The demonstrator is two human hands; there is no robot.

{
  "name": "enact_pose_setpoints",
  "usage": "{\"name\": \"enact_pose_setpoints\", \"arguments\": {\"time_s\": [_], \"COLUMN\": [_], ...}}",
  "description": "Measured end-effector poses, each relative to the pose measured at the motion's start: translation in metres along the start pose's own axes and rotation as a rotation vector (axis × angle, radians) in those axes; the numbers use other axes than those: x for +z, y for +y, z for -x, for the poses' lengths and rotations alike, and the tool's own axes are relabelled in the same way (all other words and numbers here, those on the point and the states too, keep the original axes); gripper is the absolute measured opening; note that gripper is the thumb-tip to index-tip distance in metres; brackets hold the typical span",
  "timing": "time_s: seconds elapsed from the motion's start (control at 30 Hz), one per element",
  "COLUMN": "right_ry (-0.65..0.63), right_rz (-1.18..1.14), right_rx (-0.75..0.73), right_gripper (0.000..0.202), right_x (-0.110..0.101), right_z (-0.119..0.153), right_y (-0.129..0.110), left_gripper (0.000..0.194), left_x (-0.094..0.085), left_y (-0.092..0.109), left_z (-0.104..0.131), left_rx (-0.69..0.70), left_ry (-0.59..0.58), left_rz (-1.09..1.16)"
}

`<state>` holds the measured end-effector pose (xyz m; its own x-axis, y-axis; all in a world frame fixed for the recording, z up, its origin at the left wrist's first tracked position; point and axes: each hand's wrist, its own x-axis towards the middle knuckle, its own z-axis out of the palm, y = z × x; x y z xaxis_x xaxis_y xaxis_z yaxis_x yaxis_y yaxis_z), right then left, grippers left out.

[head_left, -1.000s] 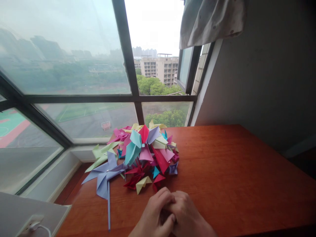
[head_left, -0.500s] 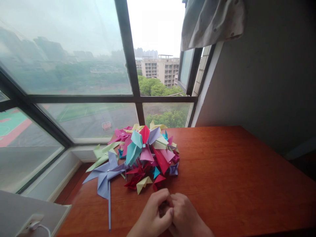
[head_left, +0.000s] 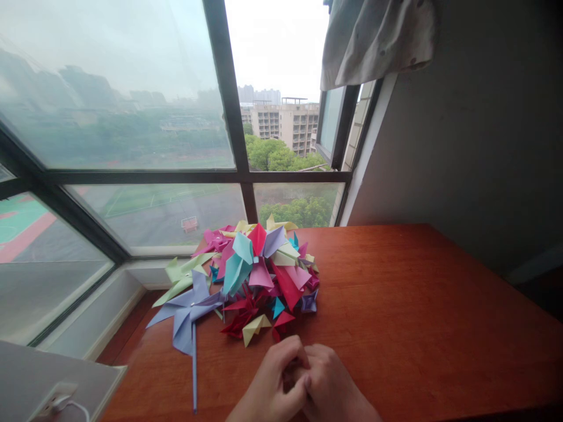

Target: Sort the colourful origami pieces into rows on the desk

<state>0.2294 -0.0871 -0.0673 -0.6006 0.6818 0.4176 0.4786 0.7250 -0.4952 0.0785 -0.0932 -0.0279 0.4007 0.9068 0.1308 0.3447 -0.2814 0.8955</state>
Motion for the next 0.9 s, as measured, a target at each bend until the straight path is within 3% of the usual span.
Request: {"name": "enact_pose_setpoints", "arguments": {"time_s": [0.33, 0.5, 0.67, 0.9], "right_ry": [-0.008, 0.003, 0.001, -0.003], "right_rz": [0.014, -0.031, -0.051, 0.021], "right_rx": [0.068, 0.070, 0.070, 0.080], "right_gripper": [0.011, 0.020, 0.025, 0.014], "right_x": [0.0019, -0.0002, -0.0015, 0.0060], "right_z": [0.0023, 0.0011, -0.0012, 0.0024], "right_y": [0.0017, 0.0012, -0.0003, 0.0037], "left_gripper": [0.016, 0.007, 0.011, 0.011], "left_x": [0.0022, 0.0029, 0.0055, 0.0049], "left_y": [-0.0036, -0.0022, -0.0022, -0.0062], "left_z": [-0.0008, -0.0001, -0.0020, -0.0001], "left_rx": [0.004, 0.007, -0.006, 0.045], "left_ry": [0.046, 0.023, 0.024, 0.050], "left_rz": [0.087, 0.037, -0.013, 0.002]}}
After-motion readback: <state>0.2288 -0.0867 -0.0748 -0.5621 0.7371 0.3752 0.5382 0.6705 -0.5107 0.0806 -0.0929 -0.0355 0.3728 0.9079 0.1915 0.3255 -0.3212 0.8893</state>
